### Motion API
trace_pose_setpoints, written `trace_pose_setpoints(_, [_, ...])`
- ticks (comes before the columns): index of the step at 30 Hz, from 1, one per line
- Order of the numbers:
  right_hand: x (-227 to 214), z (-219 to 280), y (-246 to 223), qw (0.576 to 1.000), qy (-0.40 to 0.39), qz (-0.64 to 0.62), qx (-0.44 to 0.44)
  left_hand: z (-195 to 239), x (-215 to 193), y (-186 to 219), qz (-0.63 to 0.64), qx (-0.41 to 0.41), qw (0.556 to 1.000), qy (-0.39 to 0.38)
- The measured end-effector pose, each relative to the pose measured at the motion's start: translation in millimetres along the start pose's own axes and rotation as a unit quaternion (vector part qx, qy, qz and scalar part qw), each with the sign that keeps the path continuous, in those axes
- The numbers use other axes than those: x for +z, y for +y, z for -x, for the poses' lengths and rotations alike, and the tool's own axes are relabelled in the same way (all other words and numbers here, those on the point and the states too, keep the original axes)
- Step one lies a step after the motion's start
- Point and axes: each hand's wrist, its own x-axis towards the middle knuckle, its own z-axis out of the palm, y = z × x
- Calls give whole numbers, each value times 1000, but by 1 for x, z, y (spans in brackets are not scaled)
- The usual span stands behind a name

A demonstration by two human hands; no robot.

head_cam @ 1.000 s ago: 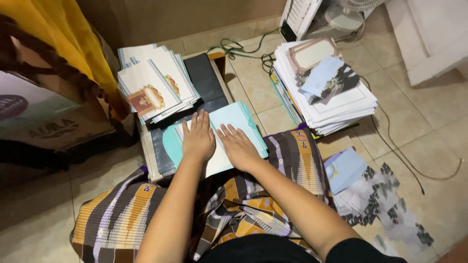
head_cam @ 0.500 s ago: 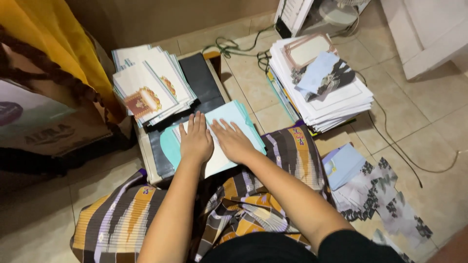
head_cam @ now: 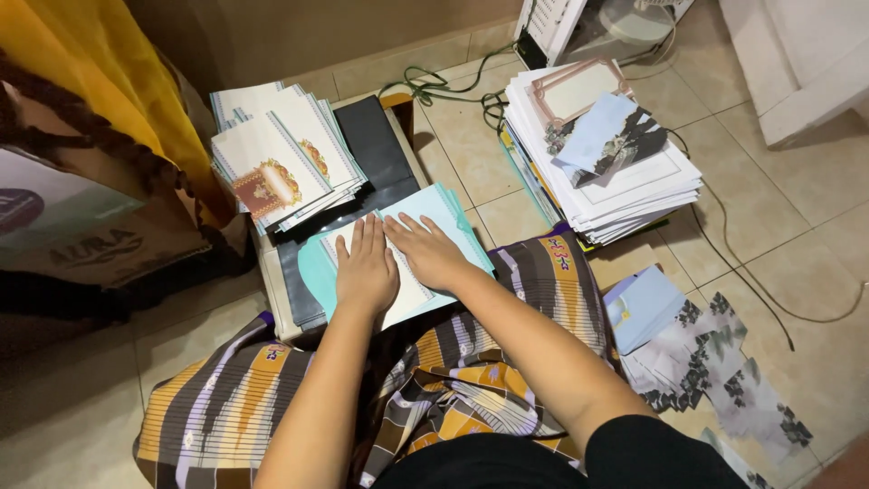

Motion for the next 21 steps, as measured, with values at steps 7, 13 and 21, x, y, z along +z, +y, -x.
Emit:
trace_pose_setpoints(7, [-5, 58, -23, 1000, -8, -23, 3, -27, 7, -9, -3, -11, 1000, 28])
trace_pose_setpoints(13, [-17, 63, -28, 999, -20, -37, 2, 13, -4, 7, -20, 5, 1000, -12])
trace_pose_setpoints(21, [-3, 55, -50, 990, 79, 46, 108, 34, -4, 6, 22, -1, 1000, 20])
